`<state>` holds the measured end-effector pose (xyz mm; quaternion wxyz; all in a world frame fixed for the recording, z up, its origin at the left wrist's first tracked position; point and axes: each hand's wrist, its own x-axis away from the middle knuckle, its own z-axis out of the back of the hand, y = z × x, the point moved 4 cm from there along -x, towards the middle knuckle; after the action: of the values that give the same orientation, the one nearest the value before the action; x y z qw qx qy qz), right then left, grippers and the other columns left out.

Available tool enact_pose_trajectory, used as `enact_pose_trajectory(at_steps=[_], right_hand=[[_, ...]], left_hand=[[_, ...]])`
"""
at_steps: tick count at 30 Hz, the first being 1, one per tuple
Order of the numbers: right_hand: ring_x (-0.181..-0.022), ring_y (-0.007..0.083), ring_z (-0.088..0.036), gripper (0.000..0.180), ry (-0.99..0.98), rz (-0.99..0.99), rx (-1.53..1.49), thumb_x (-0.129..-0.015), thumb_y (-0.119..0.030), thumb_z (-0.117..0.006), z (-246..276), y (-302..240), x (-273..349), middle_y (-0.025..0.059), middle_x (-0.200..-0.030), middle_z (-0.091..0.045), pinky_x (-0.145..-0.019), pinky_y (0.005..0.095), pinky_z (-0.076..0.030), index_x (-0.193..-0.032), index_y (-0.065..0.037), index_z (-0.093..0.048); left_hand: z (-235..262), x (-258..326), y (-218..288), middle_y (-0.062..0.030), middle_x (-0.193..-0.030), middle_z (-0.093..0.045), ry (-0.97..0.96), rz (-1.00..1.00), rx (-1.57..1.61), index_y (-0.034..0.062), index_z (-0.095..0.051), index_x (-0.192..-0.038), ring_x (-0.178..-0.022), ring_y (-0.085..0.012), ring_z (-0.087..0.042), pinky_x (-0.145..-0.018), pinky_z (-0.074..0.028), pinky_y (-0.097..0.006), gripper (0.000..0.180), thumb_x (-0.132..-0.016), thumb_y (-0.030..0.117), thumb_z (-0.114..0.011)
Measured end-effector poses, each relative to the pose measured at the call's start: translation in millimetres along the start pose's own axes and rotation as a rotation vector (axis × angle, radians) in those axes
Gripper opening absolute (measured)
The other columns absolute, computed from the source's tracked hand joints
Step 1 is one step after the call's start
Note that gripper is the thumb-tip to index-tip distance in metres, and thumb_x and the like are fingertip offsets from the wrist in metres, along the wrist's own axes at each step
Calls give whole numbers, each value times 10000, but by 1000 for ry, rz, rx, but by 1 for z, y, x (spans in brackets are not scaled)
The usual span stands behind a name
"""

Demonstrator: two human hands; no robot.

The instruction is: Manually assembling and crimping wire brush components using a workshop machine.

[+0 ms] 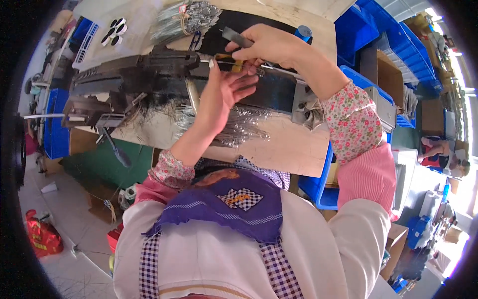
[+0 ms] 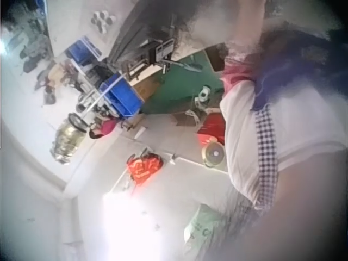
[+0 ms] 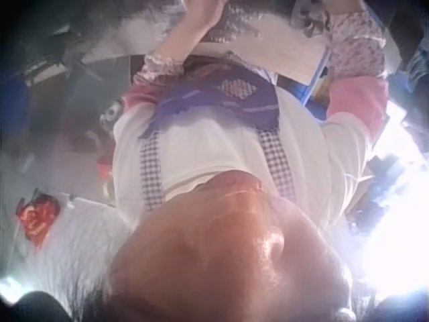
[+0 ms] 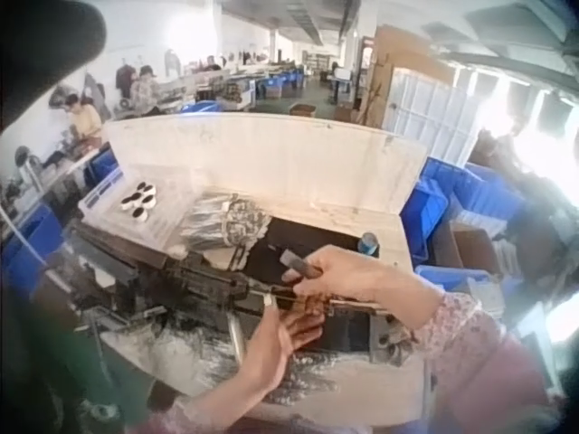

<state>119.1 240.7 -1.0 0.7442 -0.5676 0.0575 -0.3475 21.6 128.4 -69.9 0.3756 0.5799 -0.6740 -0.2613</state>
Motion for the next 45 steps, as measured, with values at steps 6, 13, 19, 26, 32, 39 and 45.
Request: enact_pose_trajectory(at_steps=[6, 13, 19, 26, 32, 39, 45], right_hand=[[-959, 336, -572, 401, 306, 290, 609, -891, -270, -622, 6, -25, 30, 202, -962, -601, -830, 386, -472, -1206, -22, -618], [-837, 268, -564, 348, 543, 562, 828, -763, -46, -655, -56, -37, 44, 112, -874, -557, -745, 352, -463, -1110, -65, -657], [-727, 216, -601, 130, 562, 350, 558, -773, -113, -688, -25, -24, 28, 30, -745, -607, -737, 344, -408, -900, -108, -720], [-738, 206, -590, 95, 553, 465, 658, -784, -130, -681, -28, -32, 27, 18, -738, -597, -794, 340, -384, -871, -109, -714], [-770, 200, -591, 93, 627, 512, 789, -781, -119, -678, -29, -34, 41, 13, -752, -598, -818, 353, -378, -865, -118, -715], [-802, 227, -610, 90, 664, 692, 863, -796, -99, -660, -53, -50, 46, 44, -778, -620, -781, 358, -427, -881, -79, -682], [-623, 311, -652, 184, 738, 458, 700, -910, -136, -559, -41, -65, 60, 124, -677, -631, -524, 381, -508, -1067, -40, -567]], left_hand=[[-13, 6, 26, -218, -1322, -432, 13, 155, 781, -97, -323, -1305, -1294, -307, -406, -1098, -336, -415, 831, -934, 645, -363], [1, 9, 20, -157, -1263, -512, -121, 76, 839, -53, -432, -1251, -1274, -270, -430, -1094, -336, -397, 705, -961, 587, -378], [-2, 17, 28, -178, -1301, -490, 9, -14, 694, -53, -422, -1268, -1291, -275, -426, -1144, -280, -404, 684, -985, 560, -309], [1, 16, 32, -165, -1270, -507, 2, -22, 616, -55, -439, -1248, -1278, -286, -436, -1148, -282, -412, 671, -989, 550, -308], [-1, 14, 32, -197, -1243, -523, -15, -15, 602, -84, -468, -1203, -1256, -318, -454, -1145, -286, -421, 691, -986, 555, -316], [2, 15, 32, -205, -1266, -515, -43, 8, 683, -98, -459, -1197, -1253, -322, -451, -1133, -293, -432, 714, -974, 567, -331], [5, 23, 39, -203, -1280, -513, -1, -43, 643, -89, -469, -1189, -1261, -315, -442, -1132, -268, -441, 698, -978, 557, -313]])
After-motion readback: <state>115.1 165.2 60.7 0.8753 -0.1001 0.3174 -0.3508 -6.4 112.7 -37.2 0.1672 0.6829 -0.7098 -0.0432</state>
